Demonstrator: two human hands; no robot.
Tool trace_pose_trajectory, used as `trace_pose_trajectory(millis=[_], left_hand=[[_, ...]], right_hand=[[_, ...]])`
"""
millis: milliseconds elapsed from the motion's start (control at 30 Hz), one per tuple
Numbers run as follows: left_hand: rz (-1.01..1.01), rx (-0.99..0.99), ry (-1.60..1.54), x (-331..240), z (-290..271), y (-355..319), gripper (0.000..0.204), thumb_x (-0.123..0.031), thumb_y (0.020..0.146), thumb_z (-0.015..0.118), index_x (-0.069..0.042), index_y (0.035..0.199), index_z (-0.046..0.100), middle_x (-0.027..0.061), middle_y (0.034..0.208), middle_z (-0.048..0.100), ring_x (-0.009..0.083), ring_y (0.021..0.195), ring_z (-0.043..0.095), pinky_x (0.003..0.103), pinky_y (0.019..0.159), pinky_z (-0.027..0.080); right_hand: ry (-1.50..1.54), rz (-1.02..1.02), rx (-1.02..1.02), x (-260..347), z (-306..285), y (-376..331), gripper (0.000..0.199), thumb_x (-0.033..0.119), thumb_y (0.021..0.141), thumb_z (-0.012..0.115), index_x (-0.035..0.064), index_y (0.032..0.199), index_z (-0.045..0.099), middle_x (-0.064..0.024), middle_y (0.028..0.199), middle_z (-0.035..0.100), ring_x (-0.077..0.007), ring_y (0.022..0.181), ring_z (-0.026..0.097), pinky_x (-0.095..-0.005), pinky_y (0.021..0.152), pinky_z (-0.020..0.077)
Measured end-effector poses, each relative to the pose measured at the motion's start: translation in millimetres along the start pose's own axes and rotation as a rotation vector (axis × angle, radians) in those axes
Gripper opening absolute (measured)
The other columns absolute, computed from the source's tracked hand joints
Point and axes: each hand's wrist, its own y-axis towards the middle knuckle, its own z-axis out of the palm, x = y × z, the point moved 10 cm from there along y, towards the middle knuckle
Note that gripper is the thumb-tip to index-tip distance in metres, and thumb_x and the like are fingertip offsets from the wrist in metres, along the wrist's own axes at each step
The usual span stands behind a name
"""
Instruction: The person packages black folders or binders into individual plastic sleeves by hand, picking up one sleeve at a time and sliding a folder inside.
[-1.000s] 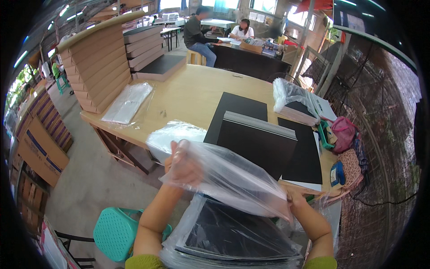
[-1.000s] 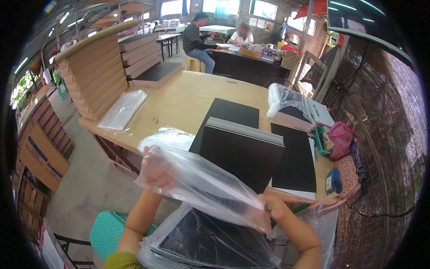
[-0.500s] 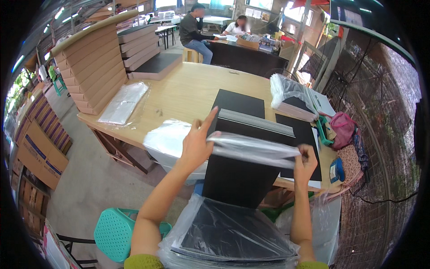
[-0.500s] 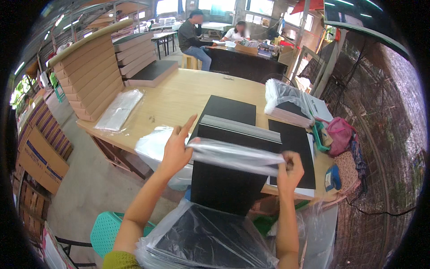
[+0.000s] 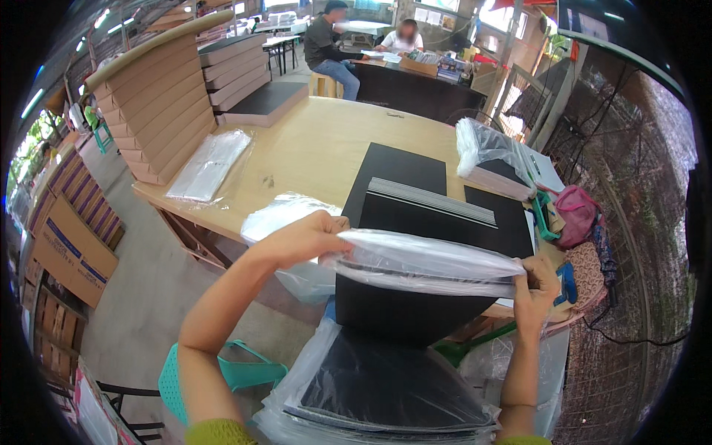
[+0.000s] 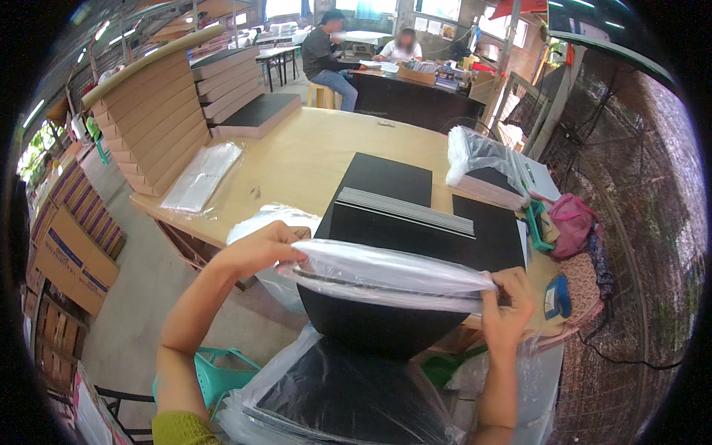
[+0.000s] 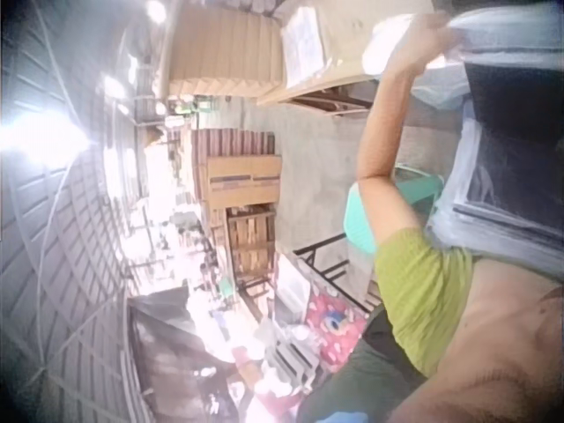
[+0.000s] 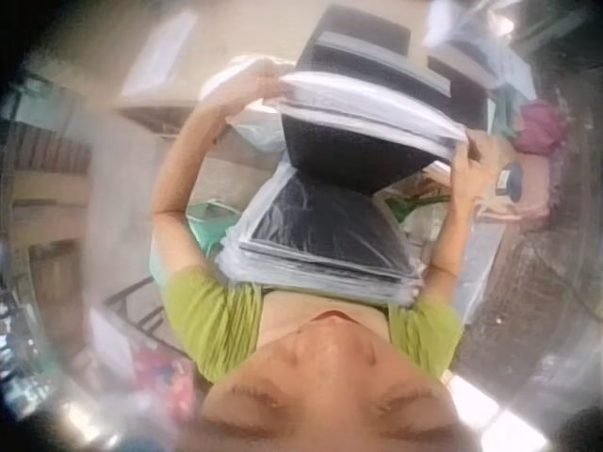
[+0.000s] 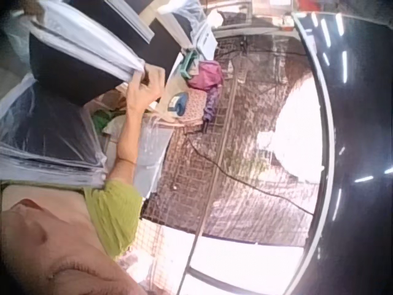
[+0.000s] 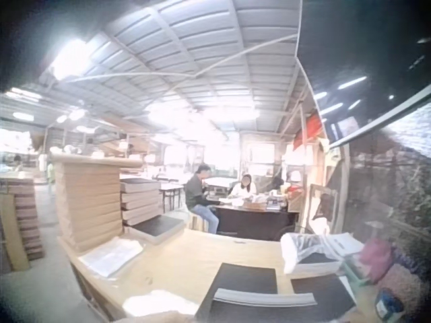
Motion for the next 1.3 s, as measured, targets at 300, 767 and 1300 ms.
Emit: trace_pose_trajectory(millis=[300, 767, 1300], left_hand=[[-0.404, 0.078, -0.576, 67.8, 38.3, -7.0, 0.021, -0.020, 0.082, 0.065, -0.002, 0.092, 0.062, 0.0006, 0.069, 0.059, 0.0073, 0.058, 0.048, 0.022, 0.049, 0.035], [-0.702, 0.260, -0.987, 355.4, 159.3, -57.1, 0.015, -0.023, 0.090, 0.061, -0.011, 0.082, 0.061, -0.0056, 0.063, 0.048, 0.0031, 0.049, 0.042, 0.019, 0.040, 0.031], [-0.529, 0.074, -0.721, 391.6, 150.7, -52.0, 0.026, -0.024, 0.088, 0.066, -0.003, 0.100, 0.057, -0.0034, 0.069, 0.048, 0.0066, 0.055, 0.041, 0.023, 0.050, 0.036]], right_hand=[[0.885, 0.872, 0.573, -92.4, 59.9, -54.8, 0.010, 0.009, 0.079, 0.065, -0.0004, 0.075, 0.066, -0.0046, 0.069, 0.063, -0.0093, 0.054, 0.054, -0.0209, 0.050, 0.0404], [0.855, 1.084, 0.604, -152.7, 102.4, -245.0, 0.024, 0.009, 0.078, 0.067, -0.0081, 0.095, 0.066, -0.0156, 0.106, 0.062, -0.0215, 0.098, 0.058, -0.0301, 0.087, 0.0437], [0.641, 0.936, 0.777, -199.6, 136.1, -294.1, 0.014, 0.008, 0.087, 0.061, -0.0042, 0.091, 0.066, -0.0051, 0.076, 0.064, -0.0098, 0.064, 0.059, -0.0226, 0.059, 0.0472]])
